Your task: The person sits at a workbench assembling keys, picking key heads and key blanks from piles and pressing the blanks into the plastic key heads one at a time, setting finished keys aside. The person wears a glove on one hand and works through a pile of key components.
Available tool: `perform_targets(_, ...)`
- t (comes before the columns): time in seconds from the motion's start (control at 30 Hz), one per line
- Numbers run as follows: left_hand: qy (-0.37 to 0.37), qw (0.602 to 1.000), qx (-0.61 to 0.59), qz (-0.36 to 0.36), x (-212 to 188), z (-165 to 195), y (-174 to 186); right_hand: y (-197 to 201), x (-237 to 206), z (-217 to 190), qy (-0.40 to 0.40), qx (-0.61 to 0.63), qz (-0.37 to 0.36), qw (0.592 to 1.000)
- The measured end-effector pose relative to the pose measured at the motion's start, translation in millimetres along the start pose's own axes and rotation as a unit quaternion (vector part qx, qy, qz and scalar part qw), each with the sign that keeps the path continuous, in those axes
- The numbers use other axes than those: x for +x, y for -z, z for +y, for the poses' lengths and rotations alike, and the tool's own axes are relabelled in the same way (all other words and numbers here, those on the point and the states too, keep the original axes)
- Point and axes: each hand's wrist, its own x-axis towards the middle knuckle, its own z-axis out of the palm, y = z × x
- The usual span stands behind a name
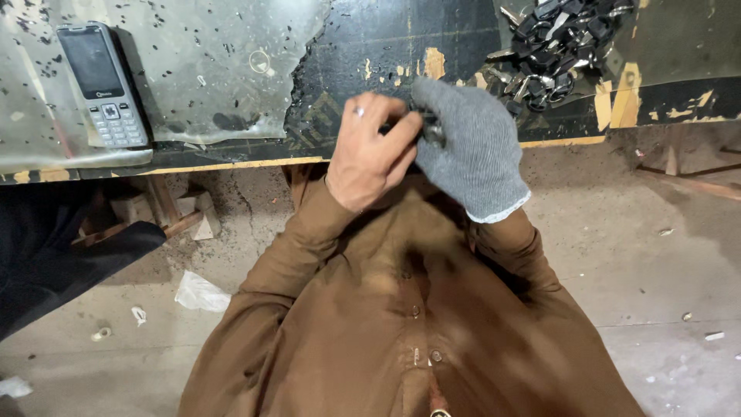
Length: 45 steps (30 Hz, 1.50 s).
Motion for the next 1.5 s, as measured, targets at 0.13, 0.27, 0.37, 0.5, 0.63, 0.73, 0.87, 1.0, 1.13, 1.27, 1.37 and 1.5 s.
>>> perform_targets(0.13,0.217,0.939,-0.265,-0.040,-5,-7,0,-1,-1,-4,-0.007,0.121,0.032,0.992)
perform_targets(0.27,0.085,0.993,0.076,0.016,-17,-16,13,-7,-12,-10,-0.053,0.143,0.056,0.987)
perform_targets(0.37,0.125,0.992,-0.008,-0.017,-21,-13,19,-8,-16,-14,-0.101,0.210,0.023,0.972)
perform_targets(0.5,0.003,0.990,-0.136,-0.045,-14,-5,8,-6,-1,-12,-0.110,0.070,-0.033,0.991)
perform_targets(0.63,-0.035,0.997,0.067,-0.023,13,-39,-17,-2,19,-8,0.025,-0.117,0.137,0.983)
perform_targets(0.73,-0.030,0.998,0.061,0.009,11,-63,-26,-7,16,-13,-0.045,-0.037,0.073,0.996)
perform_targets(0.87,0.059,0.993,0.072,0.071,-6,-67,-35,-15,6,-18,0.001,-0.040,-0.004,0.999)
perform_targets(1.0,0.089,0.989,0.045,0.106,-13,-61,-41,-23,17,-12,-0.054,-0.016,0.025,0.998)
perform_targets(1.13,0.082,0.991,0.023,0.099,-9,-67,-40,-24,30,-11,0.039,-0.012,0.045,0.998)
perform_targets(1.27,0.056,0.994,0.041,0.079,-7,-73,-37,-28,37,-18,0.033,-0.139,0.003,0.990)
perform_targets(1.37,0.088,0.989,0.025,0.113,-6,-72,-37,-28,38,-15,0.037,-0.114,0.003,0.993)
perform_targets(1.5,0.119,0.982,0.007,0.150,-3,-68,-40,-25,31,-1,0.020,-0.008,0.058,0.998)
